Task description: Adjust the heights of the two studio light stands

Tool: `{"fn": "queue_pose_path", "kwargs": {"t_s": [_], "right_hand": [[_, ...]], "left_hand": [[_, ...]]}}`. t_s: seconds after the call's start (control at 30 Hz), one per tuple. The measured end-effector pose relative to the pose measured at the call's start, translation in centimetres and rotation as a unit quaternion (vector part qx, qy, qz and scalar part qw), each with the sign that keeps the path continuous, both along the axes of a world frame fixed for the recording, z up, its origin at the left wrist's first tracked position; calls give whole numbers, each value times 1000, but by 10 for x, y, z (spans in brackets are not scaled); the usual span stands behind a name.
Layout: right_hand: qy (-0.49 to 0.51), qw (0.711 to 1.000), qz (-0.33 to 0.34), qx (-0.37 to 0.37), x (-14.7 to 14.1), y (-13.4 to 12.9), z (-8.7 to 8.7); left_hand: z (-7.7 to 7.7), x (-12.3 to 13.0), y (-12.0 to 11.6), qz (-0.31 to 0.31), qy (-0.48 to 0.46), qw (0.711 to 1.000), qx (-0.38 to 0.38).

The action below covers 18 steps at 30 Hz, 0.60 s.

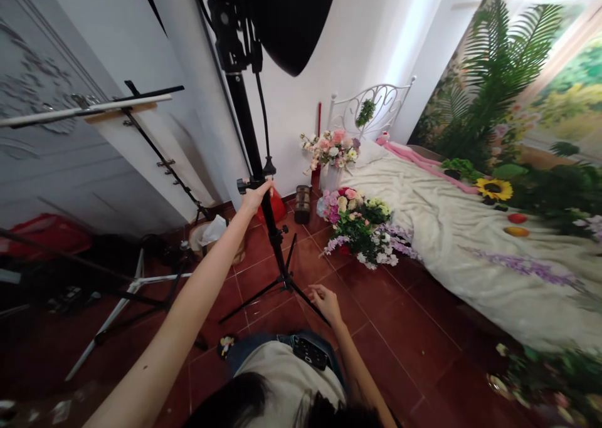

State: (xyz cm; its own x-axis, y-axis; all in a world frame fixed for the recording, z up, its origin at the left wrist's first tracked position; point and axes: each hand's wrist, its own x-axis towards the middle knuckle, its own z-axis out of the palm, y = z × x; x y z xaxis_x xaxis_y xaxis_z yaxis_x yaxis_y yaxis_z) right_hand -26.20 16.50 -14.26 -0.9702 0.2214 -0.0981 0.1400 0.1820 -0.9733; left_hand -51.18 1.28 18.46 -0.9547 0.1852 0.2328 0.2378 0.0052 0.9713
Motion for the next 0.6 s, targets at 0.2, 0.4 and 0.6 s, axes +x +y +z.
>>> {"fn": "queue_pose_path", "kwargs": {"t_s": [0.2,0.4,0.6], "right_hand": [[16,1000,20,-11,-17,-7,24],[75,996,47,33,-82,-17,81],[133,983,62,107,-133,-26,120]], "left_hand": [[-21,-3,-6,-30,67,997,-26],[-42,17,10,176,58,983,-13],[-55,6,-7,31,41,998,-32]]}}
